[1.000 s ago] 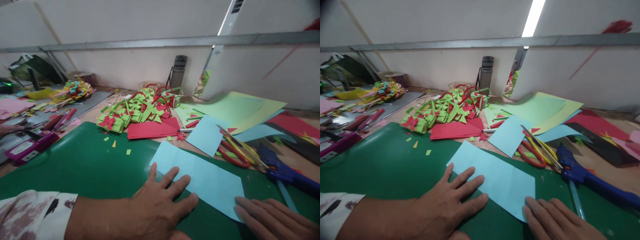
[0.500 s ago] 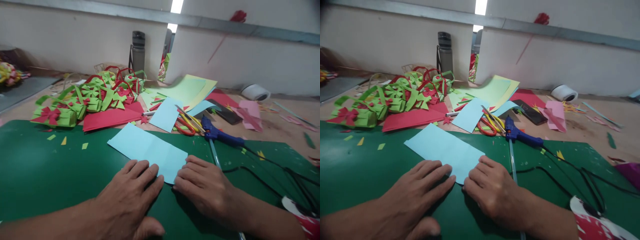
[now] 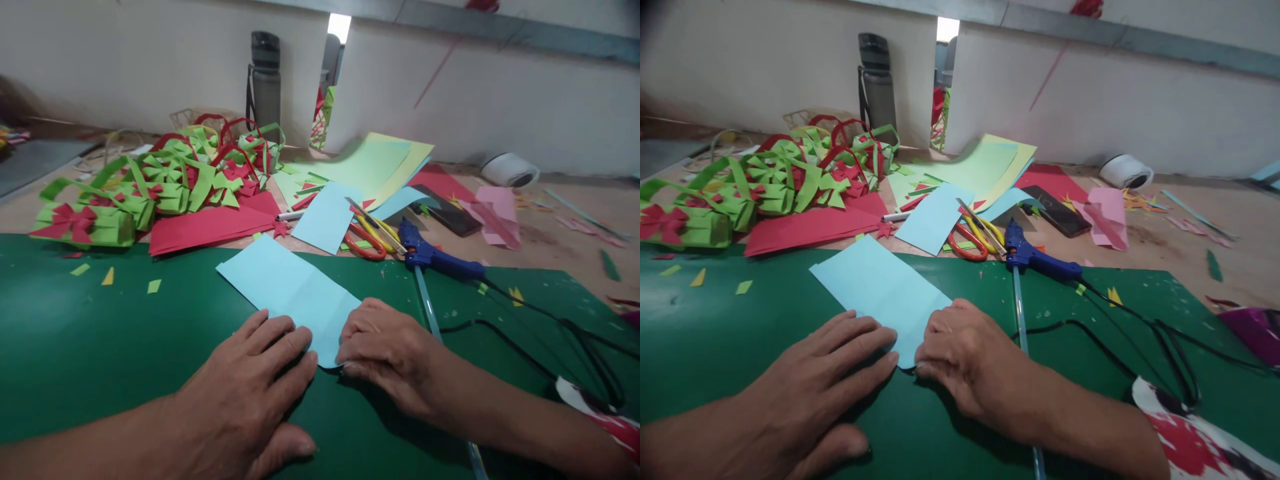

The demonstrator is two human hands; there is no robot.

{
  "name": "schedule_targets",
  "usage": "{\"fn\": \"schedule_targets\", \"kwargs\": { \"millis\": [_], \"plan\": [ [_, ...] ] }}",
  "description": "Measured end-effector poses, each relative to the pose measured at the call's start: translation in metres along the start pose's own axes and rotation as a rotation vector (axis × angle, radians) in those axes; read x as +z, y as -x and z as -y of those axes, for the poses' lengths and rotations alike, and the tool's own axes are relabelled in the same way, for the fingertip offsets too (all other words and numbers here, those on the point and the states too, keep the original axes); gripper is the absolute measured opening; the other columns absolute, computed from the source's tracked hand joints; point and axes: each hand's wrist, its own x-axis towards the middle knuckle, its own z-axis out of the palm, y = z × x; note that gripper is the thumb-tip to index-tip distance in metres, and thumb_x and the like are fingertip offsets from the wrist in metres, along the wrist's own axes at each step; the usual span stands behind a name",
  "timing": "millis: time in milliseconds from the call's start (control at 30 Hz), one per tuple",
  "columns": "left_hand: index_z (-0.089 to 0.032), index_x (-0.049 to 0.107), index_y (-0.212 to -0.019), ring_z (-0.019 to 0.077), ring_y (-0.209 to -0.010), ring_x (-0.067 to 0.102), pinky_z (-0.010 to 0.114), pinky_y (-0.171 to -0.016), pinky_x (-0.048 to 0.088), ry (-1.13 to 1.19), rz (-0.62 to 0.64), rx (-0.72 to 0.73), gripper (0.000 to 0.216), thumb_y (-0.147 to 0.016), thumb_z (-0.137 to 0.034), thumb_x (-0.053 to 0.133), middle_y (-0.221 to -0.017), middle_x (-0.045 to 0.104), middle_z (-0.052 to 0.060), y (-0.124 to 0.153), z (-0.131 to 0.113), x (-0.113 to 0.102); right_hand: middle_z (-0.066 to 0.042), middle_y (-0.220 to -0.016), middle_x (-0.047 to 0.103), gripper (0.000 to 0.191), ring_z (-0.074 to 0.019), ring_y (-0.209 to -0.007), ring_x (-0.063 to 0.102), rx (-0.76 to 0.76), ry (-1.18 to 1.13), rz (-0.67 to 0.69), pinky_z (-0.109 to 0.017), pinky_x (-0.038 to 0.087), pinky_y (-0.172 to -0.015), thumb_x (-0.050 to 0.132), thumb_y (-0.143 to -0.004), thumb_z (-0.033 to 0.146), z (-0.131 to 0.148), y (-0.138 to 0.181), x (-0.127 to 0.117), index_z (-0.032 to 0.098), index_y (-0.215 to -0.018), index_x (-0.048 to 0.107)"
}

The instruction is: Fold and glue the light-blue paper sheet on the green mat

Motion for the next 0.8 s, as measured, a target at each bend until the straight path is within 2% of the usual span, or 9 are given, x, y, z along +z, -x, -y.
{"fn": "schedule_targets", "kwargs": {
  "millis": [100,167,233,300,400,633,800],
  "plan": [
    [-0.017,0.053,-0.122,0.0325,-0.114,0.045,0.051,-0.099,0.033,-0.032,0.024,0.023,0.049,-0.094,-0.053,0.035,-0.124,0.055,0.012,-0.002,-0.001,-0.005,-0.001,-0.077,0.06,0.022,-0.0127,-0.074,0.05,0.074,-0.045,0.058,-0.029,0.032,-0.071,0.049,-0.094,0.022,0.003,0.0,-0.004,0.018,-0.079,0.065],
    [-0.016,0.055,-0.12,0.0317,-0.11,0.047,0.047,-0.095,0.038,-0.061,0.083,0.035,0.05,-0.092,-0.055,0.04,-0.121,0.057,0.012,-0.005,-0.001,-0.009,-0.001,-0.08,0.06,0.02,-0.0127,-0.076,0.051,0.084,-0.051,0.095,-0.028,0.032,-0.071,0.05,-0.093,0.023,0.004,0.001,-0.006,0.019,-0.082,0.066],
    [-0.015,0.058,-0.117,0.0308,-0.104,0.05,0.046,-0.09,0.04,-0.068,0.074,0.058,0.054,-0.092,-0.058,0.038,-0.115,0.06,0.011,-0.009,-0.001,-0.012,-0.001,-0.081,0.059,0.017,-0.0129,-0.076,0.05,0.06,-0.011,0.105,-0.028,0.032,-0.069,0.052,-0.092,0.023,0.003,0.001,-0.005,0.02,-0.085,0.067],
    [-0.014,0.059,-0.115,0.0293,-0.097,0.052,0.047,-0.089,0.04,-0.049,0.054,0.076,0.057,-0.092,-0.059,0.034,-0.111,0.061,0.011,-0.012,0.0,-0.012,-0.001,-0.08,0.057,0.015,-0.0134,-0.074,0.048,0.006,0.06,0.088,-0.028,0.031,-0.067,0.052,-0.091,0.023,0.001,0.0,-0.002,0.021,-0.089,0.067],
    [-0.014,0.058,-0.116,0.0274,-0.095,0.052,0.048,-0.094,0.037,-0.029,0.111,0.057,0.05,-0.093,-0.054,0.039,-0.11,0.061,0.009,-0.014,-0.001,-0.014,-0.002,-0.077,0.054,0.021,-0.0133,-0.07,0.045,-0.07,0.145,0.048,-0.028,0.03,-0.065,0.047,-0.093,0.021,0.0,-0.001,0.001,0.021,-0.087,0.068],
    [-0.014,0.058,-0.116,0.0274,-0.096,0.052,0.049,-0.098,0.032,-0.019,0.093,0.053,0.044,-0.094,-0.048,0.04,-0.11,0.063,0.008,-0.009,-0.002,-0.014,-0.003,-0.074,0.053,0.03,-0.0141,-0.067,0.042,-0.093,0.203,0.075,-0.029,0.029,-0.064,0.038,-0.095,0.018,0.002,-0.005,0.0,0.021,-0.092,0.068],
    [-0.016,0.056,-0.118,0.0273,-0.098,0.052,0.049,-0.099,0.031,-0.013,0.113,0.045,0.04,-0.093,-0.045,0.044,-0.112,0.062,0.007,-0.008,-0.001,-0.013,0.0,-0.071,0.05,0.027,-0.0125,-0.065,0.041,-0.087,0.153,0.076,-0.028,0.027,-0.063,0.043,-0.093,0.015,0.0,-0.007,0.001,0.018,-0.077,0.065]
  ]
}}
